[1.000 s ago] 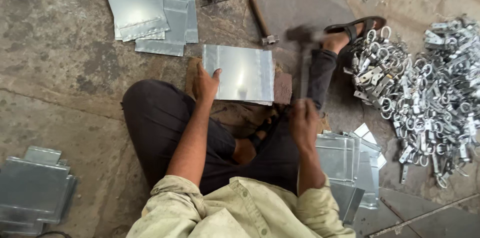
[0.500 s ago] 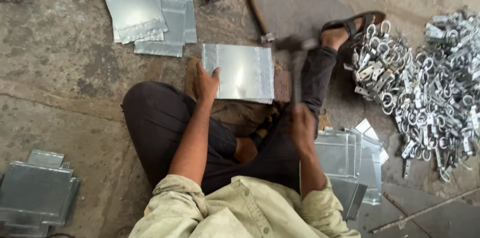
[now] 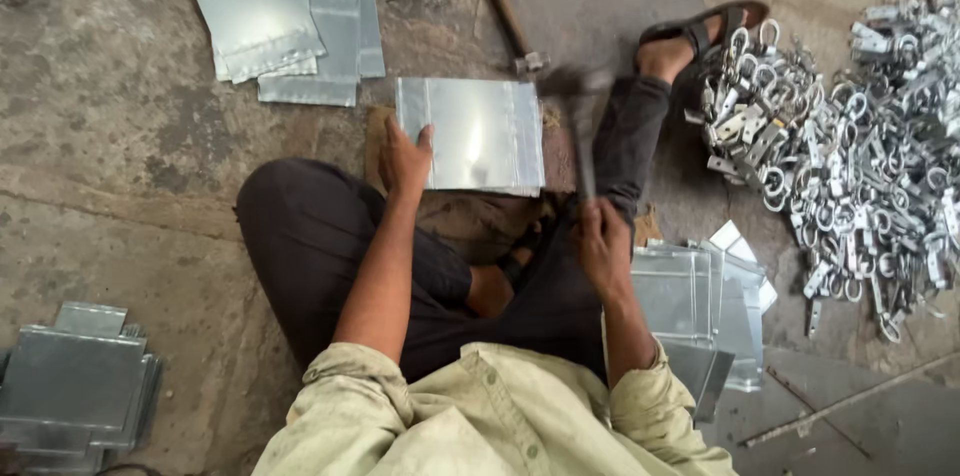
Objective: The person uses a hammer to bend the edges of metal sheets on a concrete floor, then stacks several sheets together.
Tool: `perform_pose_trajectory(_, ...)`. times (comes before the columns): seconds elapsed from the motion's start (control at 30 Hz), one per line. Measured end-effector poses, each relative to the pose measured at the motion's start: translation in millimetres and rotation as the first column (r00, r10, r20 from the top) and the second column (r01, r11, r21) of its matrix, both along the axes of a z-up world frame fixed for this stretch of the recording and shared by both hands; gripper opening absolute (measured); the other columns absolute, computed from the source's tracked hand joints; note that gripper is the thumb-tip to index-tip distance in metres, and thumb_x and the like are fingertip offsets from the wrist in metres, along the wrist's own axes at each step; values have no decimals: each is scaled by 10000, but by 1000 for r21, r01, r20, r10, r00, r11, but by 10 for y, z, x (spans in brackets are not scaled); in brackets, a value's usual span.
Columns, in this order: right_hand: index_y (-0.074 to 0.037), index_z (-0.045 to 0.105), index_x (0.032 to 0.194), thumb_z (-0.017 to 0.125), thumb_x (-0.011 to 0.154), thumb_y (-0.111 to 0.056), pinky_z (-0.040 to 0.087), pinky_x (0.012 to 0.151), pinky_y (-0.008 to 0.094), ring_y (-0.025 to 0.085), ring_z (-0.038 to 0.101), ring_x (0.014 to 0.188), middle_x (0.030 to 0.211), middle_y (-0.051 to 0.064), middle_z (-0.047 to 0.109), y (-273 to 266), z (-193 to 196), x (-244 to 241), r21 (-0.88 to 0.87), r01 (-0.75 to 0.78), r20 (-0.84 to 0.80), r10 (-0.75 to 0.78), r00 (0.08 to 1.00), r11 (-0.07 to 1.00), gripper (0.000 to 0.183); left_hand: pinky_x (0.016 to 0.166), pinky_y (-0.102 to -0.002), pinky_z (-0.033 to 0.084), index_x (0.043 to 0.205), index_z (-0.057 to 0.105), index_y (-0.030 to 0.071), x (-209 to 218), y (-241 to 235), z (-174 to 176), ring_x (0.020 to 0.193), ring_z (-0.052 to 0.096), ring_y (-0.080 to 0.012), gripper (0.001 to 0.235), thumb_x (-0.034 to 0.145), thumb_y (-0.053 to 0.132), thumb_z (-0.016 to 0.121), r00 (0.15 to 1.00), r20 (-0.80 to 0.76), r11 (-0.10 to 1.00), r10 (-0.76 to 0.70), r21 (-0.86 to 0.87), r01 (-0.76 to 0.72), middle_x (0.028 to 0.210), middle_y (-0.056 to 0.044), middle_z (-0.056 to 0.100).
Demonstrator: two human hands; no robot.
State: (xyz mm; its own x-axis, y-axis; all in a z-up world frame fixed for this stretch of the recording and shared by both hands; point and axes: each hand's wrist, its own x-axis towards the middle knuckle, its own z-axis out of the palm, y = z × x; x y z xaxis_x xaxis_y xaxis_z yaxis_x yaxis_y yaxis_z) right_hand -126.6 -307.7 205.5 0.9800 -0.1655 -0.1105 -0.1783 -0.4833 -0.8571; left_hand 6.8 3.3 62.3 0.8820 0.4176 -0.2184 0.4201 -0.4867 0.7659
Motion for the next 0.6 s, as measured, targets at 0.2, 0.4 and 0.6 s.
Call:
perform_pose_trajectory(0.2, 59, 521, 1312, 474, 1168, -341, 401, 554, 281, 112, 469, 575, 746, 34, 596, 251, -644, -126, -237, 53, 611, 107, 785, 970, 428, 831, -508, 587, 1566, 345, 33, 8, -2, 107, 1116, 682, -397, 844, 964, 521, 678, 997, -73, 1000, -14, -8, 13, 1358, -232, 632)
perform_pose_trajectory(0.4, -52, 643, 1031, 486, 1099, -351, 354, 431, 267, 75, 447, 488, 632, -14, 499, 65, -327, -2, 186, 86, -184, -51, 982, 979, 345, 818, -517, 582, 1536, 358, 3, 36, -13, -33, 1105, 676, -422, 837, 964, 508, 700, 998, 64, 1000, -11, 25, 9, 1379, -254, 609)
perform_pose_trajectory(0.6, -92, 548, 977, 385, 1177, -391, 318, 461, 262, 65, 422, 513, 649, -35, 485, 235, -448, 166, 191, -15, 390, -61, 919, 981, 395, 856, -513, 570, 1522, 391, 25, 18, -19, 40, 1116, 678, -422, 810, 953, 508, 707, 1000, 4, 1000, 5, 29, -6, 1319, -245, 650)
